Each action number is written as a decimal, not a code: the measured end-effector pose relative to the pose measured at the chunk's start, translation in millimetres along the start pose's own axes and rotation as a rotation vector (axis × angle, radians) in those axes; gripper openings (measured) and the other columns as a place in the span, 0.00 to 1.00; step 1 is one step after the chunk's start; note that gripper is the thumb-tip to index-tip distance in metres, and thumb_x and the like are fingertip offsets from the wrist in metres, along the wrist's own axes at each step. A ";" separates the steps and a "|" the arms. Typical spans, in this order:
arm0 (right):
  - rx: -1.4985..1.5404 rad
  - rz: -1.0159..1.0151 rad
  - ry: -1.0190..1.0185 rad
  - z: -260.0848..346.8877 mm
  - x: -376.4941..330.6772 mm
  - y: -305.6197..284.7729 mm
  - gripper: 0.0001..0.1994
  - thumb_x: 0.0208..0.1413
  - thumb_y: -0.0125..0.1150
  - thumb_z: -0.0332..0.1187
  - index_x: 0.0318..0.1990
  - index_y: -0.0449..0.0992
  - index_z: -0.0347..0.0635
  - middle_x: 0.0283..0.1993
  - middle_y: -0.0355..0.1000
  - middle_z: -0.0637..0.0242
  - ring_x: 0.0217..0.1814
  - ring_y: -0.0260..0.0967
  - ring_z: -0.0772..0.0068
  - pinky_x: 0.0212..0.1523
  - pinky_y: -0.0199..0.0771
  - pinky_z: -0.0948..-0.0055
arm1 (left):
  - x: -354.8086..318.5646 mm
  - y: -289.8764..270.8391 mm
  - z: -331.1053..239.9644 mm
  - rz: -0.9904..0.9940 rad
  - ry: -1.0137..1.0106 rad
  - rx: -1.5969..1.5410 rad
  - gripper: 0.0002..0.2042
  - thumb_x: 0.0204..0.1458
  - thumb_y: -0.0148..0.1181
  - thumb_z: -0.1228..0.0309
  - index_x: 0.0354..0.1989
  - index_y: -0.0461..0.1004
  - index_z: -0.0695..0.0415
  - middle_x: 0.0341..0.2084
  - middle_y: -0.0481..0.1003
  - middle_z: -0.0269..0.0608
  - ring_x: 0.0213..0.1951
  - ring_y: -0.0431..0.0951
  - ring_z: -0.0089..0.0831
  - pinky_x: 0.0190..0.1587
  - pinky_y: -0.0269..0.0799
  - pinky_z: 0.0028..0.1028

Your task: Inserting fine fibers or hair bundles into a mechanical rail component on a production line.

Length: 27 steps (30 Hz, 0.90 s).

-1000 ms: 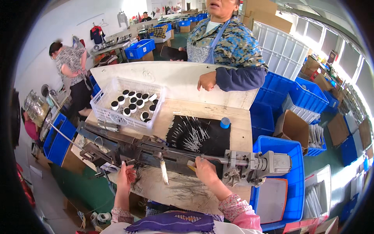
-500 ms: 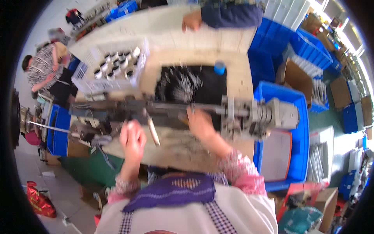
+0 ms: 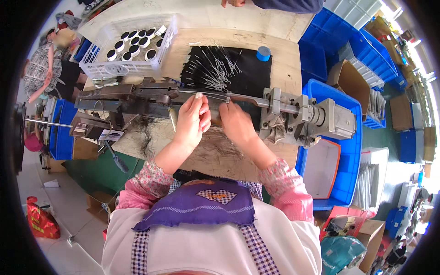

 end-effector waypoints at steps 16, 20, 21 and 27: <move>0.559 0.553 0.060 16.6 108.9 -63.7 0.12 0.54 0.54 0.25 0.44 0.76 0.30 0.29 0.75 0.59 0.28 0.74 0.71 0.33 0.75 0.71 | 0.3 -11.4 -0.8 -0.072 0.009 -0.078 0.12 0.63 0.48 0.63 0.30 0.70 0.55 0.12 0.57 0.25 0.14 0.53 0.15 0.17 0.47 0.20; 0.732 0.605 0.148 6.9 105.4 -73.2 0.13 0.57 0.55 0.29 0.45 0.75 0.28 0.30 0.76 0.63 0.29 0.74 0.78 0.32 0.77 0.78 | -8.1 -6.1 -2.8 -0.088 0.065 -0.114 0.13 0.63 0.48 0.61 0.29 0.69 0.55 0.12 0.58 0.26 0.13 0.54 0.17 0.18 0.49 0.21; 0.827 0.637 0.191 2.6 109.0 -72.6 0.13 0.57 0.56 0.28 0.46 0.74 0.27 0.31 0.76 0.61 0.30 0.75 0.76 0.32 0.77 0.78 | -5.7 -5.6 -2.3 -0.081 0.047 -0.110 0.13 0.63 0.48 0.61 0.29 0.69 0.55 0.12 0.58 0.26 0.13 0.54 0.17 0.18 0.49 0.21; 0.897 0.885 0.292 -8.0 129.6 -71.2 0.15 0.59 0.55 0.28 0.49 0.71 0.24 0.36 0.75 0.56 0.33 0.75 0.69 0.35 0.79 0.73 | 8.0 -5.1 4.0 0.140 0.011 -0.159 0.22 0.64 0.39 0.50 0.47 0.67 0.58 0.40 0.72 0.45 0.46 0.74 0.31 0.50 0.70 0.34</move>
Point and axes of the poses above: each hand's wrist, its own x-axis towards the middle knuckle, its own y-axis out of the palm, z = x × y, the point moved 2 cm from there along x, towards the middle knuckle
